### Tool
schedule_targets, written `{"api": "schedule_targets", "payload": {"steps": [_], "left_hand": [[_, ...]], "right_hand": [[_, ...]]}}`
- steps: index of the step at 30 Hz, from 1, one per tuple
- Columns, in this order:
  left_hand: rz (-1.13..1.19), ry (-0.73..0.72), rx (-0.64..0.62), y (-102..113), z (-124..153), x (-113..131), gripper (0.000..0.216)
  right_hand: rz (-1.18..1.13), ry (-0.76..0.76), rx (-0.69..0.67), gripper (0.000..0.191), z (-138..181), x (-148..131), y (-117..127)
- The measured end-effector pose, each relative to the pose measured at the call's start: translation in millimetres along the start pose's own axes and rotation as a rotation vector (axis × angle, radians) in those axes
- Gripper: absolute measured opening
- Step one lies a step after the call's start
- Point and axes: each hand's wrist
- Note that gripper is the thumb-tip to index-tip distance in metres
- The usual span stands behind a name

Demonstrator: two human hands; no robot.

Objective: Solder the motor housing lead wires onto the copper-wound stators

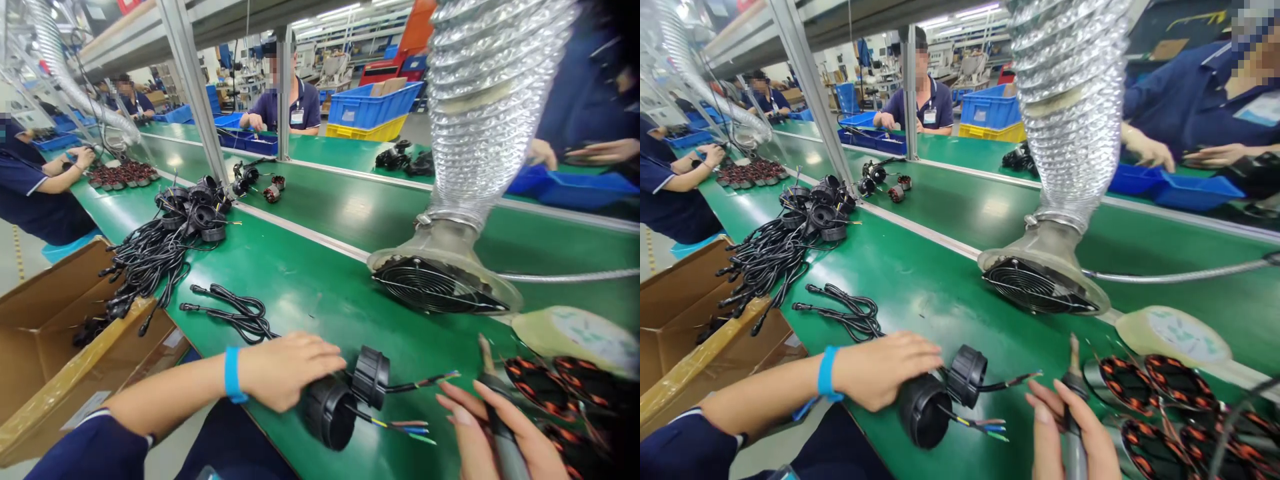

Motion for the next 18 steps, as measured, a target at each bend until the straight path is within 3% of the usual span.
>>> {"api": "schedule_targets", "payload": {"steps": [2, 4, 7, 10, 12, 15, 16, 18], "left_hand": [[0.026, 0.128, 0.054, 17.5, 29.0, -15.4, 0.065], [-0.027, 0.41, 0.126, 30.8, 61.6, -39.5, 0.056], [-0.091, 0.64, 0.046, 38.5, 99.6, -75.2, 0.035], [-0.061, 0.606, -0.018, 41.5, 113.4, -91.4, 0.018], [-0.11, 0.584, 0.066, 46.5, 109.0, -86.1, 0.019], [-0.253, 0.548, 0.217, 51.3, 83.2, -55.9, 0.033], [-0.257, 0.482, 0.201, 49.0, 70.1, -42.3, 0.038], [-0.157, 0.249, 0.047, 36.2, 40.3, -16.5, 0.039]], "right_hand": [[0.019, 0.012, -0.028, 0.051, 2.0, -10.9, 1.7], [0.022, 0.048, -0.053, 0.044, 4.6, -18.0, 0.3], [-0.002, 0.091, -0.051, 0.038, 7.7, -20.6, -4.4], [-0.057, 0.079, -0.009, 0.035, 8.3, -18.0, -7.2], [-0.1, 0.058, 0.031, 0.035, 7.3, -16.3, -7.4], [-0.15, 0.044, 0.089, 0.034, 4.6, -15.2, -7.0], [-0.158, 0.042, 0.102, 0.034, 3.7, -15.2, -7.0], [-0.163, 0.039, 0.105, 0.033, 2.3, -15.3, -7.5]]}}
Point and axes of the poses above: each hand's wrist, its own z-axis away from the middle knuckle, its own y-axis out of the back of the hand, x = y × z, and after that the axes turned 13 degrees about -x, right-handed
